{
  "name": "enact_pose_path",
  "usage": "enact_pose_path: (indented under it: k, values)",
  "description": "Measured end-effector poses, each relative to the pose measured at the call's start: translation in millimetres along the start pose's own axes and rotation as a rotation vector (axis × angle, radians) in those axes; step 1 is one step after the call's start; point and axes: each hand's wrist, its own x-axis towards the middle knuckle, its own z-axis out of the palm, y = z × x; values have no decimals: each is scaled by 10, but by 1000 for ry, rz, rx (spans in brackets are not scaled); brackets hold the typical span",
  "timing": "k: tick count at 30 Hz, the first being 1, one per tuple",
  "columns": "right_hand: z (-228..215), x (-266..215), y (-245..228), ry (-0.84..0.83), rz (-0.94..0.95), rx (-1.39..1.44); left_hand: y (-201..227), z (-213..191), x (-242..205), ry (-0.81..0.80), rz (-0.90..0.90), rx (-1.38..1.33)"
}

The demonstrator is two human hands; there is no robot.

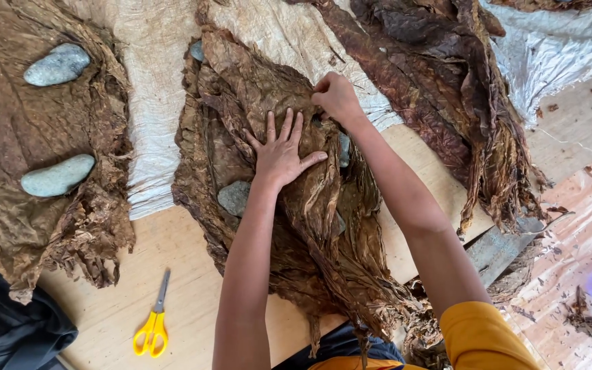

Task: The person places several smooth stones onto large dried leaves laid out on a table. They adjust the positions of the stones and smooth the leaf surfaces with their hands. A coworker performs a similar task on an adjacent leaf.

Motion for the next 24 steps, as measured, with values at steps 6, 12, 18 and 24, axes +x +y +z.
enact_pose_path:
  k: [6,12,18,24]
  values:
    - [-396,-551,-362,-4,134,186,88,-89,7,-105,-49,46]
    - [-810,-1259,-568,-187,-89,-32,4,18,43,-45,0,8]
    - [-720,-1872,-1201,-550,-134,-371,0,54,41,-60,-13,4]
    - [-779,-1762,-714,-254,-291,-698,14,-12,4,-39,-17,5]
